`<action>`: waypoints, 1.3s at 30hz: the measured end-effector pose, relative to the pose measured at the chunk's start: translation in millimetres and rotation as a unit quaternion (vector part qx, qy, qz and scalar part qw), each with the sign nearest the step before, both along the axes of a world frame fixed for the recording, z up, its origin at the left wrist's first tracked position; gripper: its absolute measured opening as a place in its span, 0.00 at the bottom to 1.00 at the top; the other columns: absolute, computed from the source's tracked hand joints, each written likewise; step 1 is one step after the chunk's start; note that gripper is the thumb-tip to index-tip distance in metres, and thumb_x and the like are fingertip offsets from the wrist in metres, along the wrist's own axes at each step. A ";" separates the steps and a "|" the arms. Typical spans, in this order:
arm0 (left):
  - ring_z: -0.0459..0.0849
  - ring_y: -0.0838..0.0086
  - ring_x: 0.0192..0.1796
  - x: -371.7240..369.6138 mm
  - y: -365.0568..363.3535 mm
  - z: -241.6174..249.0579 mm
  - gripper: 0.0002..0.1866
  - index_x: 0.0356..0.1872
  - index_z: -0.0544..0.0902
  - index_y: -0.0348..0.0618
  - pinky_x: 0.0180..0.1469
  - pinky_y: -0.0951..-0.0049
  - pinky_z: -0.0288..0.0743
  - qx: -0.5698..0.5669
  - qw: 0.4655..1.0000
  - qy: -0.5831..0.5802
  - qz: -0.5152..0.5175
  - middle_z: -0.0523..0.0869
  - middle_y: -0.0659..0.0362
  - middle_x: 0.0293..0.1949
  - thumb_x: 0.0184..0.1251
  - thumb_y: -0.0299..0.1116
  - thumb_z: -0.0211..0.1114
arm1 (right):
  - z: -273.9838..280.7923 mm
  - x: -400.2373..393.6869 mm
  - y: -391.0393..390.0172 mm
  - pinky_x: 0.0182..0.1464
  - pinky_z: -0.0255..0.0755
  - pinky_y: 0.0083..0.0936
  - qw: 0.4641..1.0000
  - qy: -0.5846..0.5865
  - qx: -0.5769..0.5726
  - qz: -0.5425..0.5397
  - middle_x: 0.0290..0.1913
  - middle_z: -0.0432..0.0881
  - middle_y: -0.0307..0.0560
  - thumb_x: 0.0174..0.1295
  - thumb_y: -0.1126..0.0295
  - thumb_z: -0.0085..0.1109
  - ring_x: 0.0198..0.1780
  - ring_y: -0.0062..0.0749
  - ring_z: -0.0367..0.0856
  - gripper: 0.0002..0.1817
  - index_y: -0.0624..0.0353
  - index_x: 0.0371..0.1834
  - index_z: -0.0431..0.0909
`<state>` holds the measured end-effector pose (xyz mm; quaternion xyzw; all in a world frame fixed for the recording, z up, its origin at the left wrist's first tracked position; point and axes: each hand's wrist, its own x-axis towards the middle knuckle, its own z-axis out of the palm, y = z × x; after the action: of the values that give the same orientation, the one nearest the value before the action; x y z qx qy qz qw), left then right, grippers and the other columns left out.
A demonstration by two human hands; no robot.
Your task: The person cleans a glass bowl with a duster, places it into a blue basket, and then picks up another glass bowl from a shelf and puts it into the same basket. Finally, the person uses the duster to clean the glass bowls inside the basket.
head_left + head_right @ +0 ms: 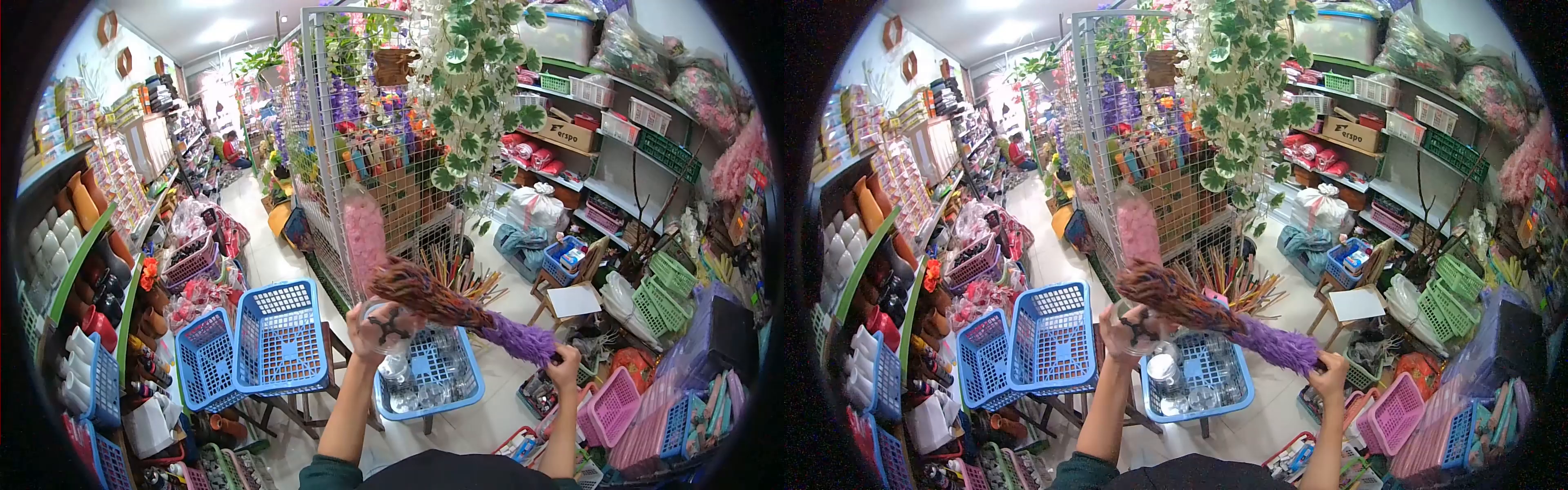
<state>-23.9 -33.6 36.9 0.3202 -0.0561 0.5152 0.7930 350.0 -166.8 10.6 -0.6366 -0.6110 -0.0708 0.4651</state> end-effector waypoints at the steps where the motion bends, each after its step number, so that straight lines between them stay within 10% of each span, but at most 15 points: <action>1: 0.81 0.52 0.46 4.9 -7.1 15.2 0.38 0.54 0.73 0.31 0.56 0.57 0.71 -0.015 0.996 -0.046 -0.075 0.81 0.43 0.50 0.65 0.61 0.37 | -1.5 -1.3 1.6 0.26 0.62 0.33 1.000 -0.004 0.001 0.004 0.15 0.73 0.49 0.36 0.63 0.65 0.20 0.42 0.70 0.13 0.60 0.24 0.80; 3: 0.81 0.53 0.44 19.3 -19.1 19.7 0.35 0.49 0.75 0.35 0.52 0.58 0.73 -0.042 0.988 0.119 0.093 0.82 0.46 0.44 0.65 0.61 0.39 | -15.9 -0.6 8.4 0.26 0.62 0.33 0.999 -0.007 0.041 0.006 0.15 0.71 0.49 0.36 0.64 0.65 0.20 0.42 0.70 0.12 0.60 0.23 0.80; 9: 0.68 0.71 0.34 9.7 -16.6 46.1 0.21 0.30 0.69 0.48 0.39 0.64 0.68 -0.178 0.972 -0.067 0.136 0.69 0.62 0.26 0.65 0.57 0.46 | -11.7 14.2 -4.0 0.25 0.63 0.34 1.000 -0.012 0.003 0.014 0.16 0.74 0.49 0.35 0.64 0.65 0.20 0.42 0.71 0.13 0.59 0.24 0.82; 13: 0.78 0.67 0.43 32.2 -25.9 49.7 0.24 0.42 0.76 0.49 0.51 0.58 0.73 -0.110 0.976 0.082 0.168 0.80 0.57 0.38 0.63 0.59 0.47 | -12.2 -12.6 7.1 0.28 0.61 0.34 0.999 0.015 0.028 0.000 0.18 0.72 0.52 0.36 0.66 0.63 0.23 0.45 0.71 0.12 0.61 0.24 0.79; 22: 0.73 0.55 0.61 25.1 -8.7 16.7 0.33 0.60 0.74 0.57 0.63 0.43 0.62 -0.130 0.986 -0.101 0.006 0.74 0.57 0.61 0.59 0.64 0.48 | -47.7 -17.0 9.6 0.29 0.68 0.36 0.997 0.069 -0.021 -0.012 0.20 0.77 0.51 0.38 0.61 0.69 0.24 0.46 0.75 0.14 0.60 0.24 0.82; 27: 0.66 0.65 0.67 23.1 0.6 18.2 0.27 0.61 0.73 0.55 0.71 0.56 0.52 -0.041 0.971 -0.223 -0.080 0.73 0.60 0.62 0.68 0.54 0.40 | -39.2 -29.6 4.0 0.23 0.59 0.32 0.997 0.050 0.031 0.046 0.15 0.70 0.51 0.39 0.64 0.66 0.19 0.39 0.69 0.13 0.62 0.23 0.78; 39: 0.69 0.54 0.62 28.6 -18.4 26.6 0.33 0.60 0.71 0.41 0.63 0.51 0.61 -0.130 0.980 -0.148 -0.005 0.74 0.50 0.57 0.67 0.58 0.45 | -39.9 -43.6 10.2 0.26 0.63 0.34 0.995 0.071 0.072 -0.006 0.13 0.72 0.43 0.38 0.57 0.71 0.19 0.41 0.71 0.17 0.57 0.15 0.75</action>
<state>4.6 -52.0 63.5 0.1348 -0.1073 0.5555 0.8135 306.3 -156.6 -29.2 -0.6086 -0.5657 -0.0722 0.5518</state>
